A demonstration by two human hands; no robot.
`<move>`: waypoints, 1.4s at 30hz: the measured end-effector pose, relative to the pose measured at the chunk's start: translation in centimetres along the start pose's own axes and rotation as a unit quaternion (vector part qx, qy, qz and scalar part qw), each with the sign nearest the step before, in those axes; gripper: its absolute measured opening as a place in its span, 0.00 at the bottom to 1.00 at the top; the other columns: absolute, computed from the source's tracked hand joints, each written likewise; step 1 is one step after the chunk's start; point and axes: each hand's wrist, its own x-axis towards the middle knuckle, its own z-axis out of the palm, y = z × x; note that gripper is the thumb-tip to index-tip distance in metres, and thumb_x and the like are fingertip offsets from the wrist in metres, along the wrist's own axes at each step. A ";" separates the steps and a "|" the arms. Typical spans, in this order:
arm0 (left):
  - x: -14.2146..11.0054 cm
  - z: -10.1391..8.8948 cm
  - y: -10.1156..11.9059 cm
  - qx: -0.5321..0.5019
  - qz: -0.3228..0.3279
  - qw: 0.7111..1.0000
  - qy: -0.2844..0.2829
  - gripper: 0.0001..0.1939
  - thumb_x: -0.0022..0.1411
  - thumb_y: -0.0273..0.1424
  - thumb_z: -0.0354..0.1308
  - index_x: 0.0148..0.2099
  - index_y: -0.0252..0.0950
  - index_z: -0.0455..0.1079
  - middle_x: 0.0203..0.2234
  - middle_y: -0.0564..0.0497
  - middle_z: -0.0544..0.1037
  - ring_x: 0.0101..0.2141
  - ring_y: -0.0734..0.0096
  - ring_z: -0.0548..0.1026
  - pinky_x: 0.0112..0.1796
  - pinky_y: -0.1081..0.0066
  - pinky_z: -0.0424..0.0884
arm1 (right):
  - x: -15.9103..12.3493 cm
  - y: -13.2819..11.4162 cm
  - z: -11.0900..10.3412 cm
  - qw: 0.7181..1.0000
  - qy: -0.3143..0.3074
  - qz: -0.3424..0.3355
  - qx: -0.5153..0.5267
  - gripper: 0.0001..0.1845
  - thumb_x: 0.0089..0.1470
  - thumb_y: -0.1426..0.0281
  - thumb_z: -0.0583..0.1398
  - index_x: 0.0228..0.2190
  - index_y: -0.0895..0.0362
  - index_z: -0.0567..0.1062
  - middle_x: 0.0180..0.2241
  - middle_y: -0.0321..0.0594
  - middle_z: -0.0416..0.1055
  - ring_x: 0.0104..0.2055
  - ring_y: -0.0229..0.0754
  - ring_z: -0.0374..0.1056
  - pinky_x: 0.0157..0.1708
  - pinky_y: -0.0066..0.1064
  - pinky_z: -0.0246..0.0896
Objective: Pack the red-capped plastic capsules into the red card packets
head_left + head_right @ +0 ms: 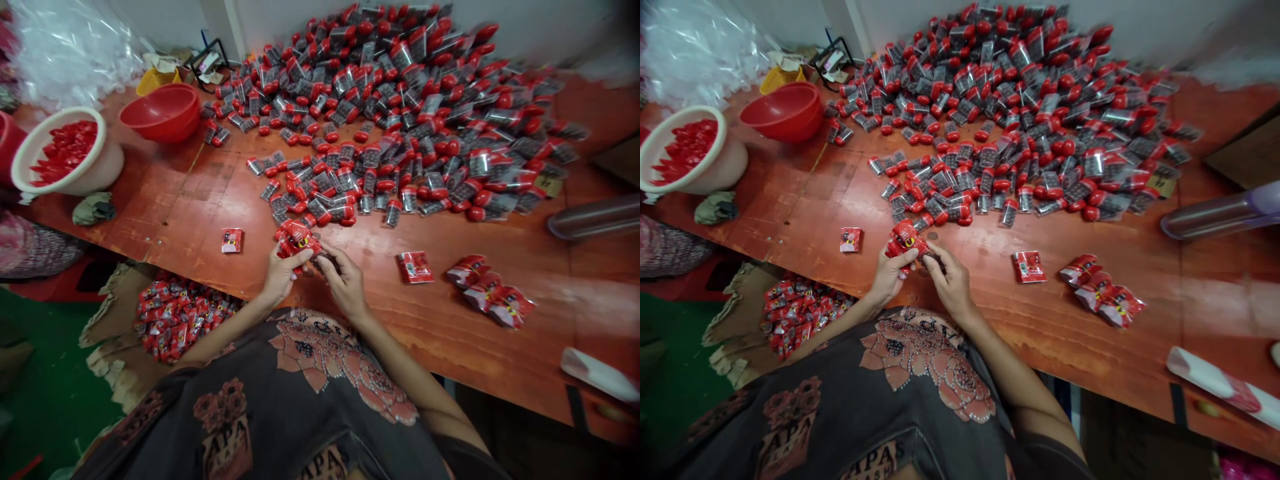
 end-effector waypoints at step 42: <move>0.0 0.4 -0.4 0.045 -0.011 0.999 -0.023 0.22 0.43 0.35 0.72 0.41 0.36 0.72 0.24 0.56 0.75 0.14 0.83 0.63 0.16 0.77 0.57 | -0.2 1.2 -1.4 0.979 -0.054 0.148 0.127 0.25 0.49 0.63 0.64 0.50 0.50 0.71 0.37 0.38 0.74 0.32 0.40 0.69 0.30 0.36 0.73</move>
